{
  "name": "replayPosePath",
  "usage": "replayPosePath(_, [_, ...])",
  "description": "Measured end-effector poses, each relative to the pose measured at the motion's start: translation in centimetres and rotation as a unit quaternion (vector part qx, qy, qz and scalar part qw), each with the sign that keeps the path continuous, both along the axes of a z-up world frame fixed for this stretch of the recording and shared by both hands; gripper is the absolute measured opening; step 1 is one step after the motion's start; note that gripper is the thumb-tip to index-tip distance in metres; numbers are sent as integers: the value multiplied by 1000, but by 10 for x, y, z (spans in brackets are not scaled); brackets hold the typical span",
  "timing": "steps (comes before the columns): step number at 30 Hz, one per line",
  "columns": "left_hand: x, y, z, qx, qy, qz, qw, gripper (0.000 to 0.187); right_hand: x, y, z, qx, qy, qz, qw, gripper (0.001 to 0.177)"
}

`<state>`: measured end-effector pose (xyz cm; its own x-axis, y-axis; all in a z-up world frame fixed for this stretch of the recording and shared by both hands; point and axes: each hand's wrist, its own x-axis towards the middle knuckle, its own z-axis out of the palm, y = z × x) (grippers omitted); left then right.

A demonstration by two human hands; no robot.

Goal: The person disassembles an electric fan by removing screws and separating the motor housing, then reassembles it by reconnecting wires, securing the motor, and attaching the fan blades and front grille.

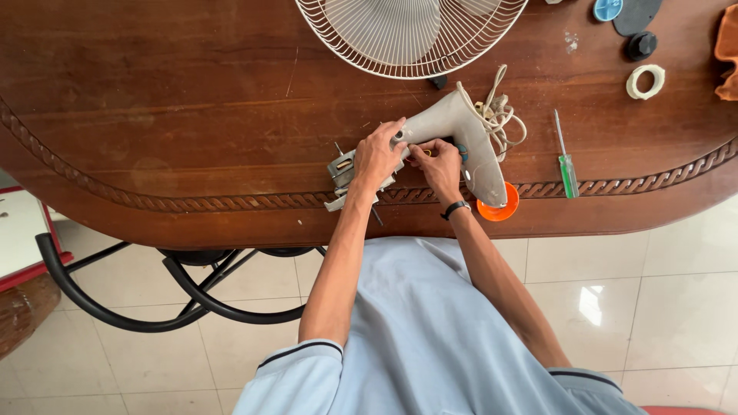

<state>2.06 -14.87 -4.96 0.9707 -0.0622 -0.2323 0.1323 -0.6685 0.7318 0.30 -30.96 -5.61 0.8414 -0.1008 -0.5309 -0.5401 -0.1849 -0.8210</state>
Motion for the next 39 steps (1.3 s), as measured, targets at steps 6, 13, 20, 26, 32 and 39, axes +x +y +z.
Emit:
replayPosePath(6, [0,-2,0,13,-10,-10,1000,53,3,-2,-12,48,35,-15,998,21])
replayPosePath(13, [-2,-2,6,20,14,2,1000,51,-13,-5,-4,77,-62,30,995,22])
replayPosePath(20, [-2,-3,-1,25,10,-4,1000,52,-7,-5,4,-62,-78,81,992,20])
replayPosePath(26, [-3,1,3,7,-19,-7,1000,57,-4,-5,-26,61,-22,-18,998,21])
replayPosePath(32, [0,-1,7,17,16,4,1000,57,-4,-3,-53,134,44,-123,982,29])
replayPosePath(39, [-1,0,6,-4,-20,14,1000,50,-26,-7,-49,286,82,-165,940,28])
